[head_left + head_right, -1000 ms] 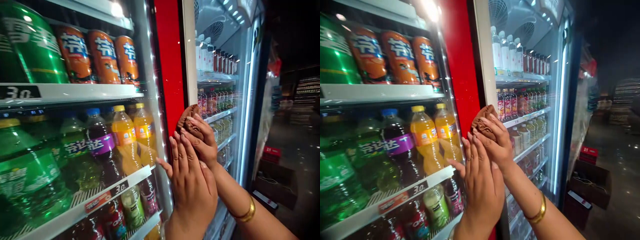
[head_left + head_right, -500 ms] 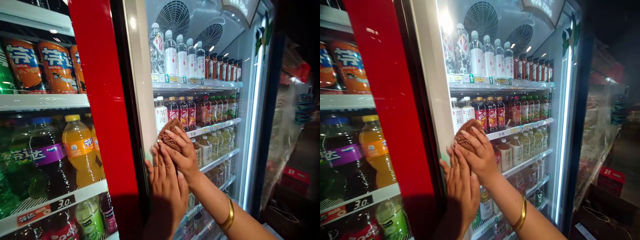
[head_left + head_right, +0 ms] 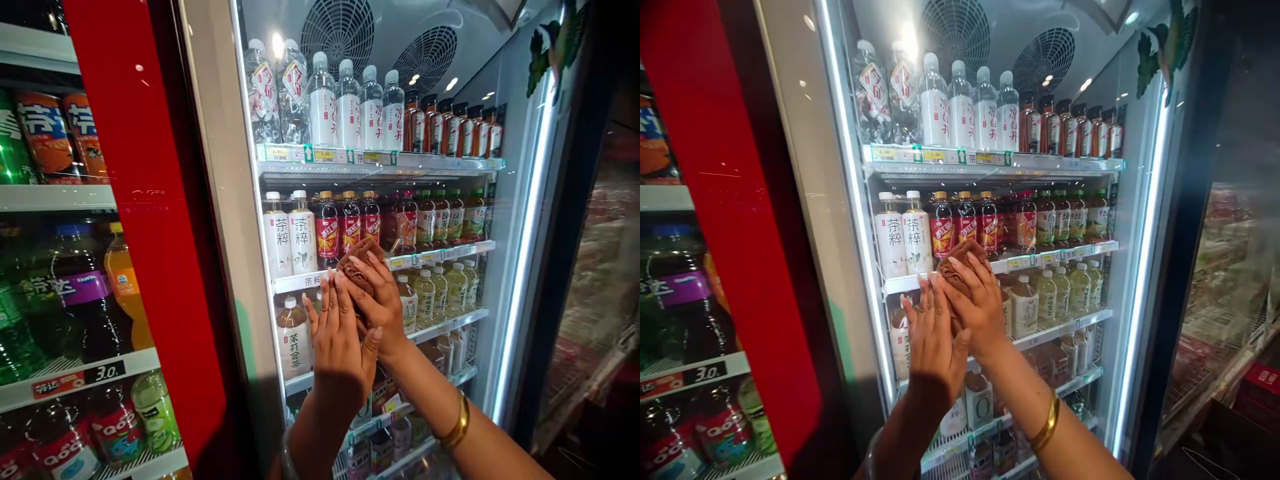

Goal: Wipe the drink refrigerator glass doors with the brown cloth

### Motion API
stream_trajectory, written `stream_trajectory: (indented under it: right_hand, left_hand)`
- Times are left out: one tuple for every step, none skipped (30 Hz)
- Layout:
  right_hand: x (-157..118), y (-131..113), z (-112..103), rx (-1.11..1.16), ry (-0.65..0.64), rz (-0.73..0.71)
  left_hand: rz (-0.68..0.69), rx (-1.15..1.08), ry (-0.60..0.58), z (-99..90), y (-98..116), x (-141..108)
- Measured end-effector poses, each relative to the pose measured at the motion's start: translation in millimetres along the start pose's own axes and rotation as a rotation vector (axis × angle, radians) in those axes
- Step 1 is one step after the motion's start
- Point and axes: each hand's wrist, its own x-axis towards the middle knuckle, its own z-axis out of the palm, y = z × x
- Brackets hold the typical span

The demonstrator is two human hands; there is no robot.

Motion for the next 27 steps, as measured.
stream_trajectory:
  right_hand:
    - [6,8,-4,-0.008,-0.016,-0.041]
    - [12,19,-9,-0.023,-0.024,-0.071]
    - [16,29,-14,-0.042,-0.024,-0.083]
    - [16,39,-19,-0.057,-0.017,-0.077]
    - [14,47,-24,-0.068,-0.002,-0.054]
    - [7,52,-27,-0.075,0.012,-0.022]
    - [-2,54,-29,-0.078,0.027,0.015]
    - [-13,53,-29,-0.078,0.038,0.052]
    - [-25,49,-29,-0.076,0.046,0.085]
    - [-35,45,-27,-0.075,0.055,0.109]
    - [-43,40,-24,-0.074,0.061,0.123]
    - [-47,36,-23,-0.073,0.064,0.121]
    - [-47,35,-21,-0.068,0.065,0.099]
    - [-44,37,-21,-0.062,0.058,0.059]
    - [-38,41,-23,-0.059,0.047,0.011]
    - [-30,49,-25,-0.065,0.033,-0.032]
    - [-23,58,-28,-0.077,0.022,-0.06]
    - [-18,68,-32,-0.093,0.022,-0.064]
    - [-15,78,-35,-0.109,0.038,-0.044]
    - [-17,85,-37,-0.126,0.066,-0.001]
    - [-22,89,-39,-0.139,0.098,0.053]
    - [-31,90,-39,-0.147,0.128,0.105]
    - [-42,88,-37,-0.157,0.157,0.151]
    - [-54,84,-35,-0.169,0.175,0.186]
    - [-65,77,-32,-0.183,0.177,0.207]
    - [-75,70,-29,-0.196,0.167,0.215]
    - [-81,63,-26,-0.207,0.155,0.213]
  left_hand:
    - [-0.013,-0.003,0.008,3.7,4,3]
    - [-0.02,0.0,0.0,7.5,7,7]
    - [-0.017,0.009,-0.017,11.2,10,11]
    - [-0.01,0.023,-0.04,14.8,13,14]
    - [-0.002,0.041,-0.065,18.4,15,16]
    - [0.007,0.059,-0.087,21.9,17,17]
    - [0.013,0.077,-0.103,25.0,18,16]
    - [0.018,0.092,-0.115,27.7,19,15]
    - [0.021,0.101,-0.121,29.8,20,13]
    - [0.021,0.105,-0.123,31.5,21,10]
    - [0.021,0.105,-0.117,32.7,22,9]
    - [0.017,0.102,-0.106,33.5,24,7]
    - [0.01,0.098,-0.096,34.1,26,7]
    - [0.0,0.093,-0.084,34.6,28,7]
    - [-0.01,0.088,-0.078,35.2,30,7]
    - [-0.019,0.083,-0.077,36.0,31,8]
    - [-0.023,0.076,-0.077,37.0,33,8]
    - [-0.025,0.068,-0.077,38.0,34,9]
    - [-0.025,0.062,-0.071,39.1,34,9]
    - [-0.027,0.059,-0.066,40.0,35,8]
    - [-0.029,0.059,-0.066,40.8,35,8]
    - [-0.029,0.06,-0.069,41.4,35,7]
    - [-0.028,0.063,-0.079,41.9,35,6]
    - [-0.025,0.066,-0.092,42.3,35,5]
    - [-0.019,0.07,-0.103,42.7,35,4]
    - [-0.015,0.074,-0.104,43.3,35,4]
    - [-0.016,0.08,-0.098,44.0,36,3]
